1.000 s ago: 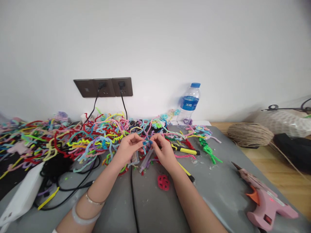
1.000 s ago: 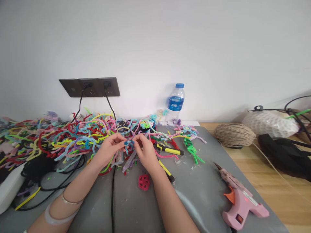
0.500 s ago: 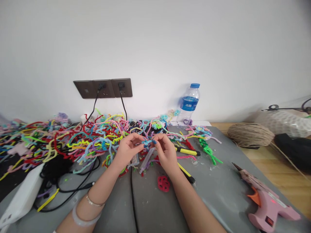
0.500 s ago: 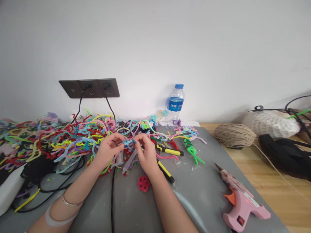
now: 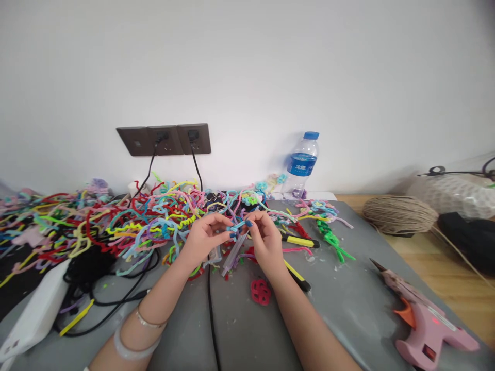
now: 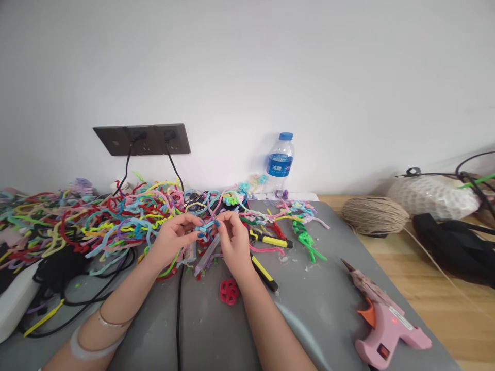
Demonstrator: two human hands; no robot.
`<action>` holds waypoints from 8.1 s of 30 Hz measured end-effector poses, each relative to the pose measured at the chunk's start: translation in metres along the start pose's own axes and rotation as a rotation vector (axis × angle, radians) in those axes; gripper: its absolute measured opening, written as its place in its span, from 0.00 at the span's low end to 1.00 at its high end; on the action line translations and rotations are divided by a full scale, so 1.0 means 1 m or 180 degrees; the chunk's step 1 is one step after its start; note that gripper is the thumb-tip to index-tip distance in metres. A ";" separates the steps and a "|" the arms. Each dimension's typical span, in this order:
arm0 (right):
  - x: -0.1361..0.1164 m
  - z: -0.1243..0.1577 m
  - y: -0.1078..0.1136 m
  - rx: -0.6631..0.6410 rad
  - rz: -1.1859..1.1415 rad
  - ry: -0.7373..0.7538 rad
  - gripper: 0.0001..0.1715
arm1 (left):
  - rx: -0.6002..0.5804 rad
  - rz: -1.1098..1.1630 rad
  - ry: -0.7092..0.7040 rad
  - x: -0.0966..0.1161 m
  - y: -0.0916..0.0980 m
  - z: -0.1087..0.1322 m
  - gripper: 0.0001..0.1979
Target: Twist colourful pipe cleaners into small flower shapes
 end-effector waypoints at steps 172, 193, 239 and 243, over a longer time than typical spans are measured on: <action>0.030 -0.004 -0.006 -0.0416 -0.0287 -0.0854 0.13 | 0.0247 -0.2020 -0.0496 0.010 0.001 0.006 0.07; 0.043 -0.001 -0.013 -0.0366 -0.1118 -0.1401 0.20 | -0.0051 -0.1142 -0.0200 -0.002 -0.006 0.002 0.08; 0.033 -0.004 -0.006 -0.0205 -0.0845 -0.1083 0.14 | -0.0032 -0.0821 -0.0052 -0.007 -0.013 0.004 0.10; 0.032 -0.006 -0.005 -0.0151 -0.0652 -0.0973 0.14 | -0.0172 -0.0818 -0.0047 -0.009 -0.017 0.005 0.10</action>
Point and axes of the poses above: each hand's wrist, its own z-axis away from the middle knuckle, its own y-axis out of the back of the hand, x = y × z, the point moved 7 cm from there along -z, towards the middle knuckle, and after that the axes turned 6 degrees about -z, right-handed, at the moved point
